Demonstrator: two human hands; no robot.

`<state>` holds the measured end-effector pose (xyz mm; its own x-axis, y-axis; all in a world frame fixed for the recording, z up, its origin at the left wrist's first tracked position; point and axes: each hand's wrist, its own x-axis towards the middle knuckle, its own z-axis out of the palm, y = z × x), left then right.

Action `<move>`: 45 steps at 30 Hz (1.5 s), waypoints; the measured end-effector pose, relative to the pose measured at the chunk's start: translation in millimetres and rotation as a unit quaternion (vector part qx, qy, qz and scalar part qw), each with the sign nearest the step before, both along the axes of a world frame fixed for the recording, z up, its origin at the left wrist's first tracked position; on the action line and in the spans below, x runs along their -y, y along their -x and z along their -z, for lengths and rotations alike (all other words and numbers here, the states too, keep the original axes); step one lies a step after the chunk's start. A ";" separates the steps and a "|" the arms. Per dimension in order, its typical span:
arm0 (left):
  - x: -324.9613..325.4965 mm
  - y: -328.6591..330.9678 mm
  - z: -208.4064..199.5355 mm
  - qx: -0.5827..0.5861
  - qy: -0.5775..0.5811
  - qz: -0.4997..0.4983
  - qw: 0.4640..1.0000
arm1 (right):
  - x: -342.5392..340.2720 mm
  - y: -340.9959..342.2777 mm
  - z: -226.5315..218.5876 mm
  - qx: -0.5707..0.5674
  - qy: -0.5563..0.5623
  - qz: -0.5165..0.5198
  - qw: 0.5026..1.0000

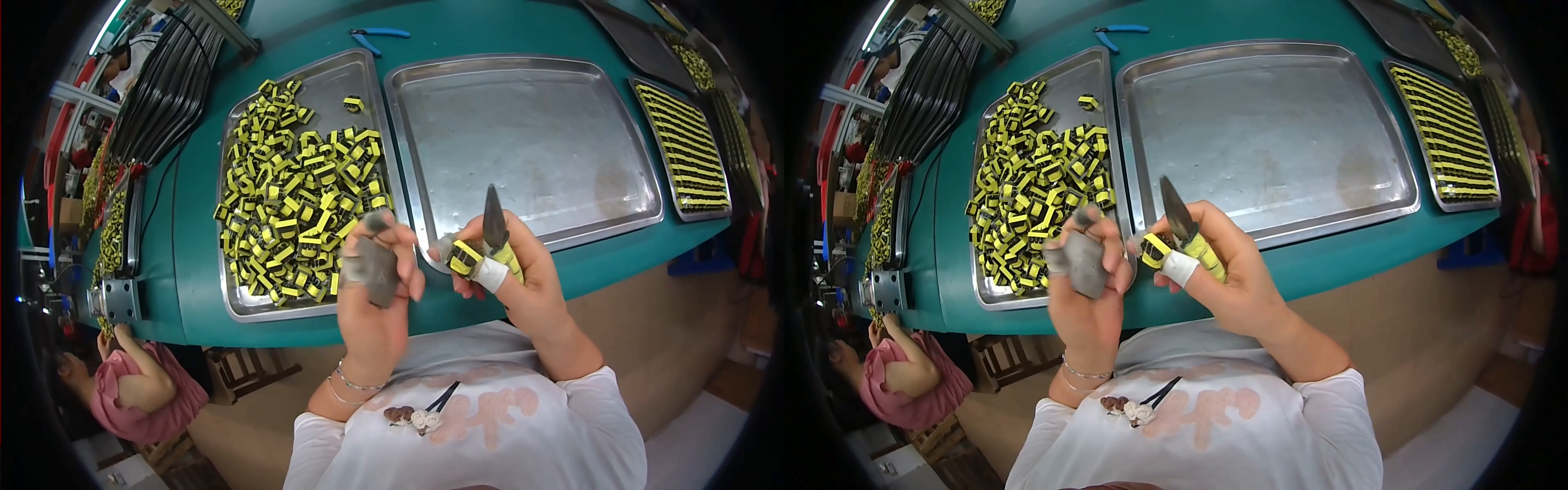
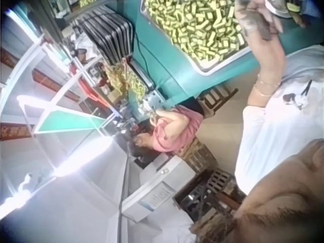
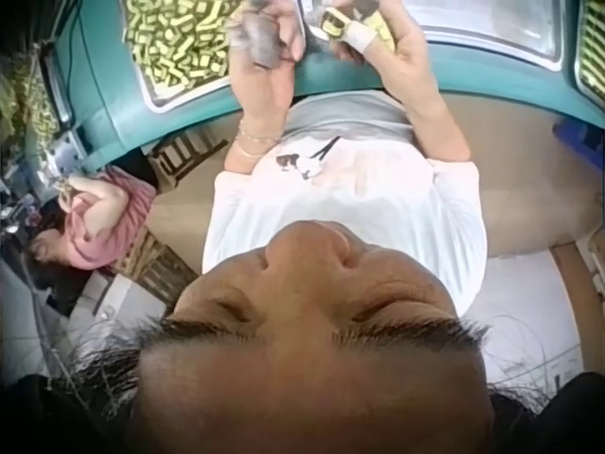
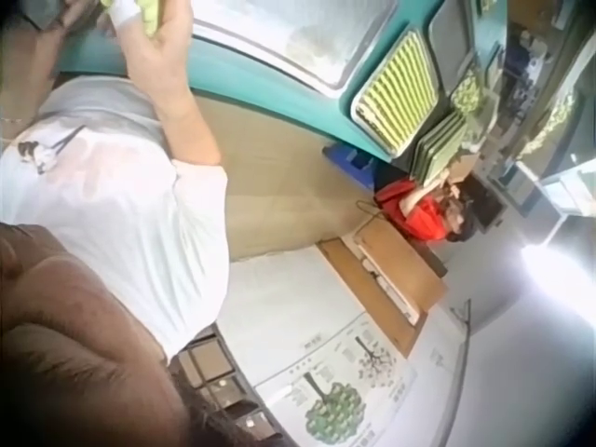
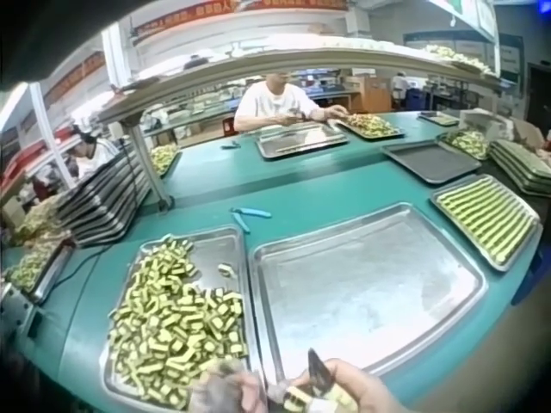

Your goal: The person cuts small yellow and black electronic components from a long component strip using diagonal cutters, then places the cut components into a metal tray.

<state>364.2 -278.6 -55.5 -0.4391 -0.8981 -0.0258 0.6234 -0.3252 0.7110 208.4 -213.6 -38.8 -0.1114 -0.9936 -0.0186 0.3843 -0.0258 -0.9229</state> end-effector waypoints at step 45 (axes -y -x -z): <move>-8.1 10.3 9.9 0.149 0.273 0.006 0.950 | 8.4 -15.6 9.2 -0.308 0.178 0.060 0.933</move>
<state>353.9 -270.4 -65.4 -0.4964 -0.8078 0.3181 0.3673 0.1366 0.9200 224.0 -222.0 -48.0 -0.1031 -0.9042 0.4146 -0.2406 -0.3818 -0.8924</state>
